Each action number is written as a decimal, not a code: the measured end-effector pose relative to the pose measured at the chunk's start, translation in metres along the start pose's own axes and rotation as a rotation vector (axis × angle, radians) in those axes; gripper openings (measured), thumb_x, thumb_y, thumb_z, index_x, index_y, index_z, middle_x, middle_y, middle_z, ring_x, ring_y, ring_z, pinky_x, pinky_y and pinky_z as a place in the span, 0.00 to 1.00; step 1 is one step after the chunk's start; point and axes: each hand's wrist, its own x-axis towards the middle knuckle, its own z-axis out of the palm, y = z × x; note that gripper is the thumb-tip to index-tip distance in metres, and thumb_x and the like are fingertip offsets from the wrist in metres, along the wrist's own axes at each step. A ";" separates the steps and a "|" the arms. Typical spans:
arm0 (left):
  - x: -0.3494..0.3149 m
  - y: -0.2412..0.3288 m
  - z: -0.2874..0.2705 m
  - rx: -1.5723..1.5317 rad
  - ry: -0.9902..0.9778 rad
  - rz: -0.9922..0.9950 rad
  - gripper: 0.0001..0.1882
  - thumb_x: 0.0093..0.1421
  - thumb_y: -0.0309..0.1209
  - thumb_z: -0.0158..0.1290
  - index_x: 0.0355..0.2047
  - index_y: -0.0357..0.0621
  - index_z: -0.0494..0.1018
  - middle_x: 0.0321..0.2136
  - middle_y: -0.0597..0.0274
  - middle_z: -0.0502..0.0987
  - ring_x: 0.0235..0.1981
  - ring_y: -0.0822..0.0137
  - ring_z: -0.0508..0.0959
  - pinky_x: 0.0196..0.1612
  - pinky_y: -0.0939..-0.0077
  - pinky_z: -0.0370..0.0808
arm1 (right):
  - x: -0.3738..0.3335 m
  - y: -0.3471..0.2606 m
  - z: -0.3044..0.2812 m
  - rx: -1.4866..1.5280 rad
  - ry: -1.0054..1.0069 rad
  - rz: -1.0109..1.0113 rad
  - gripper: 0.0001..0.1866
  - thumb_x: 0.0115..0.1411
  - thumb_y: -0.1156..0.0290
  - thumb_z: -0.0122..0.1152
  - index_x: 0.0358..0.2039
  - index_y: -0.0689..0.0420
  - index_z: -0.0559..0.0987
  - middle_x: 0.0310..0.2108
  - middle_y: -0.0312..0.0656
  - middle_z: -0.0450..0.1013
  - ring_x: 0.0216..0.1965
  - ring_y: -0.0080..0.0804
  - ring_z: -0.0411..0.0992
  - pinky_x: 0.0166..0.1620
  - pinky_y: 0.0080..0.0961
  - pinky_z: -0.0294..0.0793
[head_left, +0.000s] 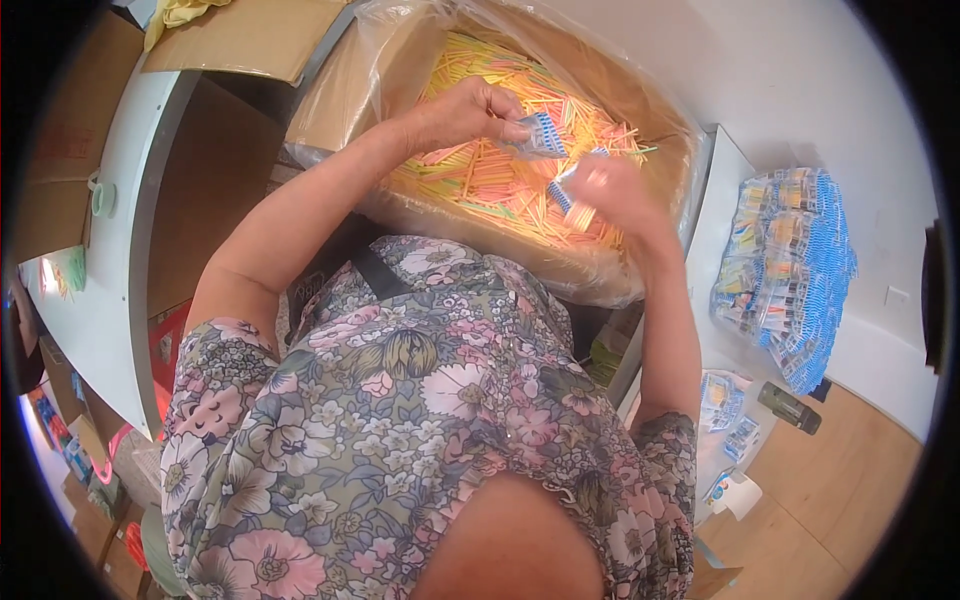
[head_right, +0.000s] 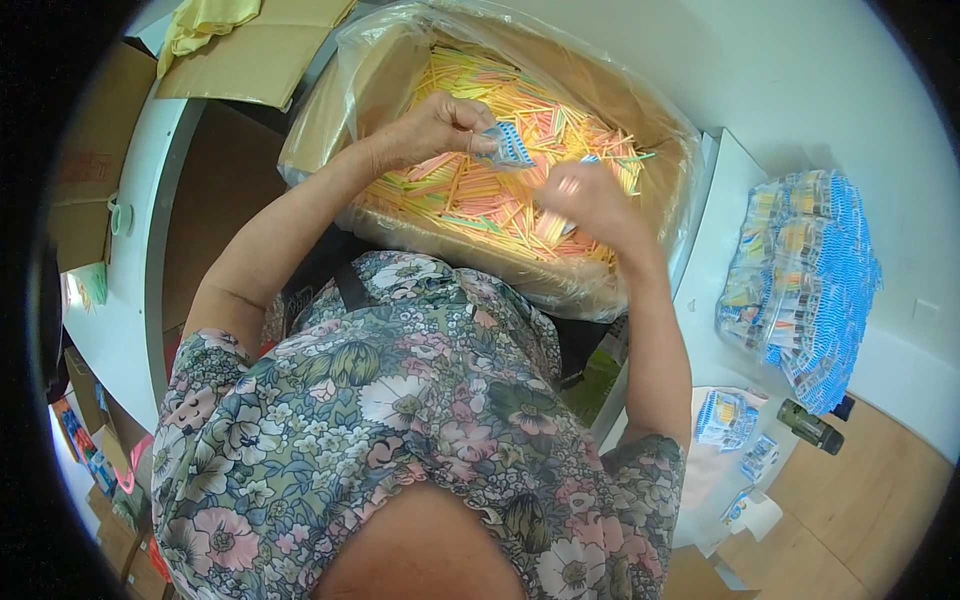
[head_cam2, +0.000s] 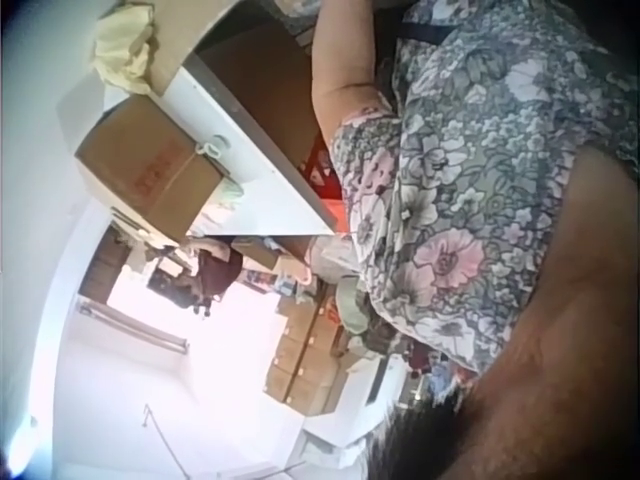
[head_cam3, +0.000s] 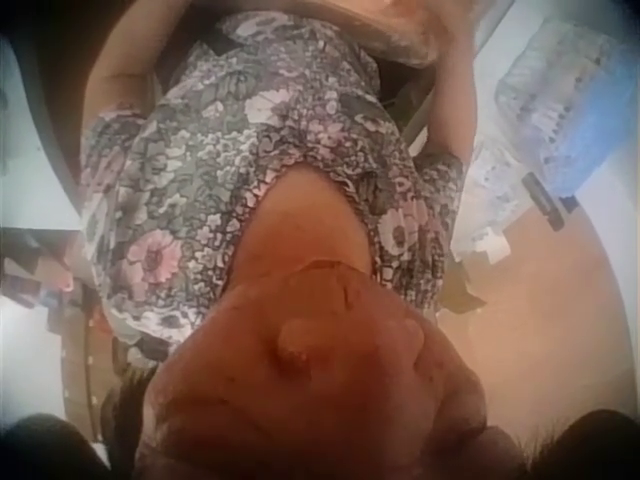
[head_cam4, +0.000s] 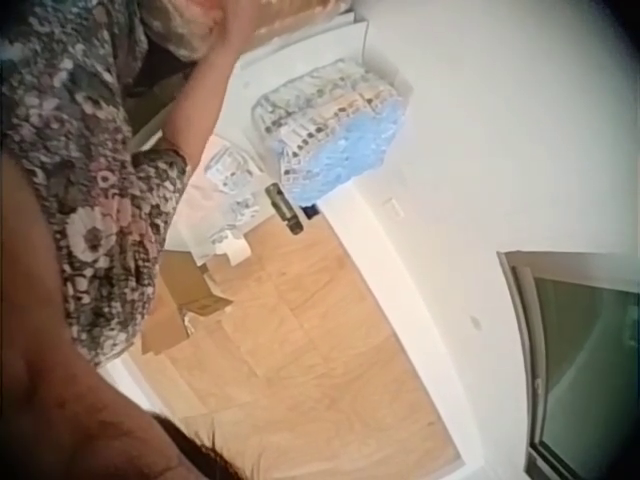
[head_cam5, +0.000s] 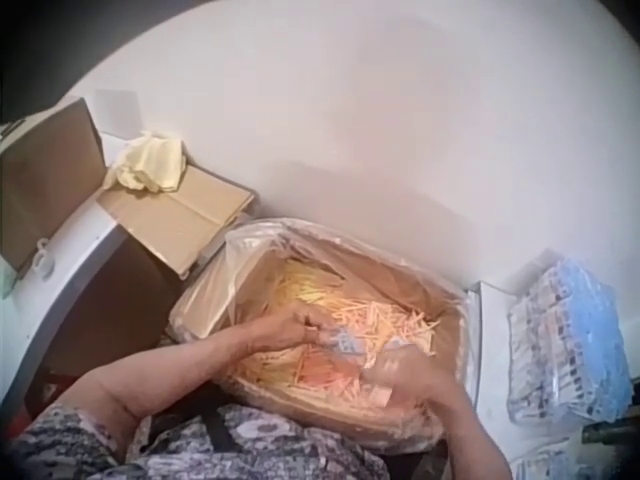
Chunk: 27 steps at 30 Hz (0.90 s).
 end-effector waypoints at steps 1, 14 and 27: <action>-0.002 0.003 0.000 0.005 -0.013 -0.001 0.06 0.53 0.27 0.58 0.30 0.36 0.78 0.29 0.66 0.73 0.34 0.74 0.70 0.41 0.79 0.68 | 0.002 -0.029 -0.008 -0.028 0.093 0.138 0.15 0.51 0.62 0.62 0.18 0.60 0.74 0.14 0.33 0.64 0.18 0.20 0.59 0.22 0.22 0.60; 0.003 0.007 0.003 0.077 -0.103 0.059 0.08 0.51 0.30 0.59 0.31 0.40 0.79 0.32 0.64 0.77 0.37 0.71 0.73 0.48 0.76 0.67 | 0.040 -0.031 0.003 -0.030 0.356 -0.024 0.13 0.52 0.63 0.60 0.22 0.62 0.76 0.13 0.35 0.66 0.17 0.20 0.62 0.22 0.22 0.62; 0.002 0.011 0.000 0.081 -0.136 0.035 0.09 0.56 0.31 0.55 0.33 0.38 0.77 0.25 0.71 0.72 0.32 0.78 0.68 0.41 0.79 0.65 | 0.059 -0.051 -0.007 -0.409 0.317 -0.371 0.14 0.56 0.64 0.59 0.20 0.61 0.72 0.13 0.39 0.65 0.17 0.20 0.62 0.23 0.21 0.62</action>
